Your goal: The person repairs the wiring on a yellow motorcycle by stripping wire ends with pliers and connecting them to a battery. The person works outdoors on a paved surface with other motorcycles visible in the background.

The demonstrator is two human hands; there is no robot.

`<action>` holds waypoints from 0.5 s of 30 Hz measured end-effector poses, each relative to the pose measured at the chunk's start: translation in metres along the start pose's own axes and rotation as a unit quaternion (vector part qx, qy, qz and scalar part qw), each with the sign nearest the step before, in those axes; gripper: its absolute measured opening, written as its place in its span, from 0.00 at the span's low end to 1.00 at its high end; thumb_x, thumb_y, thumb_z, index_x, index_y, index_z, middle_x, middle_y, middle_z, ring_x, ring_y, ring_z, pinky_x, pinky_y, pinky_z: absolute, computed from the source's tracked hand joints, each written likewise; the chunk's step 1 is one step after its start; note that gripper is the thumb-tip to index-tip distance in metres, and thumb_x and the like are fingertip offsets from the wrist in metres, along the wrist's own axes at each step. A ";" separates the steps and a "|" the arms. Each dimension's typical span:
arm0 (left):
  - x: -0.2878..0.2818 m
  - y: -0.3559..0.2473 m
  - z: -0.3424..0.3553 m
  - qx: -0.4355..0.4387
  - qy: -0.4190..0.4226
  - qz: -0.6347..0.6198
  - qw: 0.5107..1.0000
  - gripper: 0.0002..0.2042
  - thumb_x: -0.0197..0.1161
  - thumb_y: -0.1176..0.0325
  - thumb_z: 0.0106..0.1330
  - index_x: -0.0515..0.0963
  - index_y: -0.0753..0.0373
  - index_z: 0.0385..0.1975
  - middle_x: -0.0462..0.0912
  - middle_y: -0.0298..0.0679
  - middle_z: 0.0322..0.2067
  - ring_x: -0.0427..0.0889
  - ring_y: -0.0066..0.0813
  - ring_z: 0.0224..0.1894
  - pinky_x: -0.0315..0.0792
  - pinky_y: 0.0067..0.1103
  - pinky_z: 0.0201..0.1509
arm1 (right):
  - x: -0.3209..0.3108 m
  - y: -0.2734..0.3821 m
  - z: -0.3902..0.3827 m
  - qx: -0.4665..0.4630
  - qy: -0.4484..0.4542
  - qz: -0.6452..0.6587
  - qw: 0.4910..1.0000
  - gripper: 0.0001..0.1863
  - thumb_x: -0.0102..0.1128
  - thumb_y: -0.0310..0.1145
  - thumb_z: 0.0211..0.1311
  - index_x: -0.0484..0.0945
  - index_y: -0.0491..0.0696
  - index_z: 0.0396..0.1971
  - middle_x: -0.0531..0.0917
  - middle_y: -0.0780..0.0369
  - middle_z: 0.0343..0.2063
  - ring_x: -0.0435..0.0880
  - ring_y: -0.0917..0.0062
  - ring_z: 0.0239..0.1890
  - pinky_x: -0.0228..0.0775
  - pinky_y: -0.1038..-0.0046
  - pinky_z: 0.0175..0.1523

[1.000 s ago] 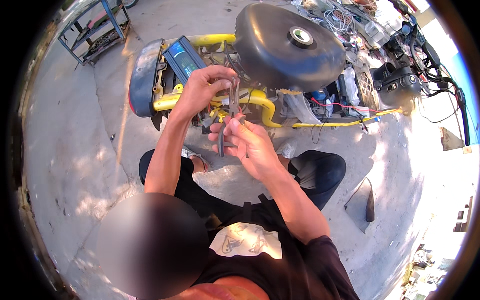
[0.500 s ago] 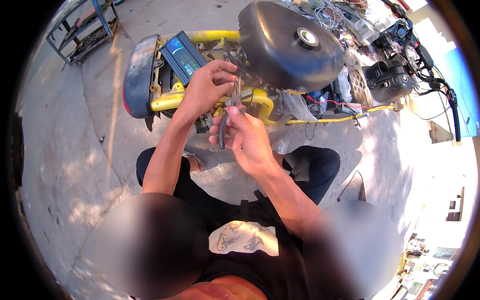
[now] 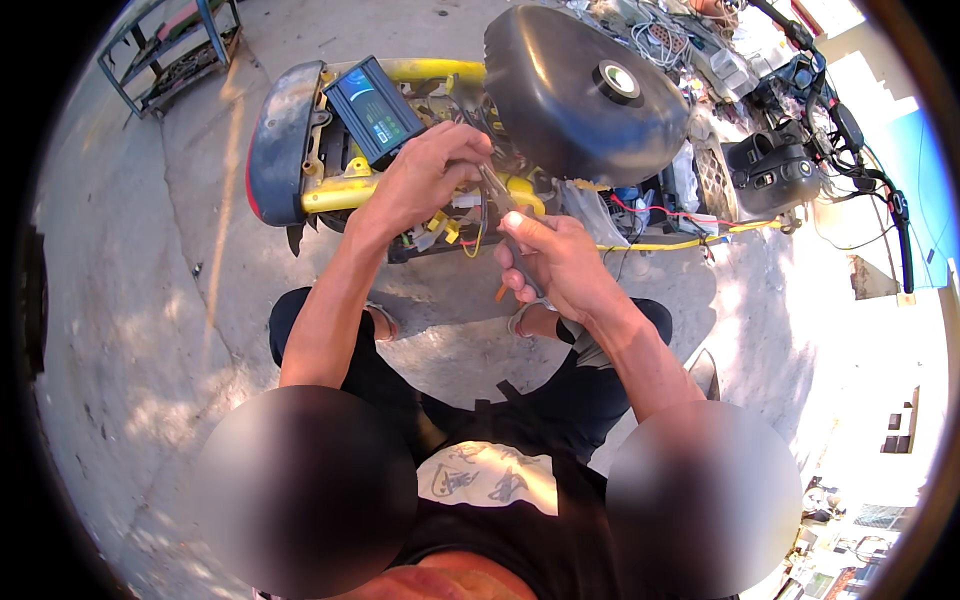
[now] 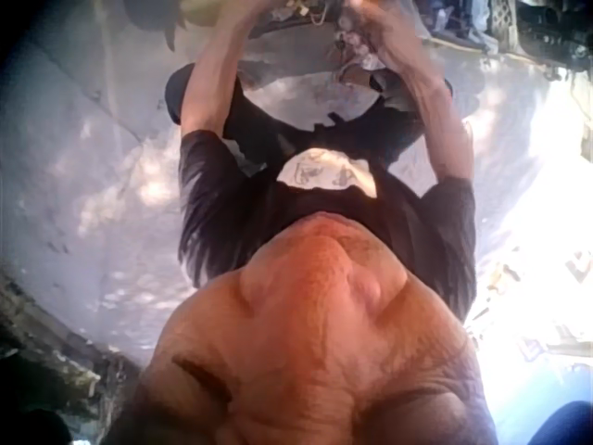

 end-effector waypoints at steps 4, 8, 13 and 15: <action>0.002 -0.003 0.003 0.010 0.011 -0.006 1.000 0.12 0.66 0.83 0.66 0.79 0.67 0.49 0.86 0.42 0.42 0.90 0.41 0.47 0.83 0.31 0.51 | -0.027 0.048 0.006 0.023 0.008 -0.272 0.962 0.20 0.65 0.45 0.76 0.80 0.42 0.32 0.81 0.62 0.21 0.77 0.82 0.17 0.66 0.77 0.20; 0.001 -0.005 0.004 0.009 0.025 0.024 0.999 0.12 0.66 0.83 0.67 0.80 0.67 0.49 0.86 0.42 0.42 0.90 0.40 0.48 0.83 0.31 0.52 | -0.019 0.091 0.010 0.049 0.043 -0.431 0.900 0.23 0.63 0.45 0.76 0.81 0.41 0.26 0.80 0.63 0.18 0.76 0.83 0.16 0.67 0.76 0.21; -0.001 -0.015 -0.002 -0.067 0.011 -0.013 0.998 0.11 0.68 0.80 0.68 0.81 0.66 0.49 0.86 0.42 0.42 0.90 0.39 0.49 0.82 0.30 0.54 | -0.032 0.091 0.009 0.060 0.031 -0.411 0.909 0.24 0.66 0.49 0.75 0.86 0.40 0.31 0.85 0.63 0.24 0.80 0.83 0.25 0.71 0.75 0.31; -0.007 -0.016 -0.001 -0.068 0.010 -0.005 0.998 0.10 0.69 0.79 0.69 0.82 0.66 0.49 0.87 0.41 0.43 0.90 0.38 0.49 0.82 0.30 0.54 | -0.047 0.079 0.004 0.034 0.047 -0.438 0.897 0.25 0.67 0.51 0.75 0.88 0.40 0.34 0.86 0.64 0.25 0.81 0.83 0.29 0.71 0.76 0.35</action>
Point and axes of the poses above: each hand's wrist, its own z-axis towards the middle knuckle, its own x-axis out of the palm, y = z × x, the point moved 4 cm from there along z, towards the middle knuckle
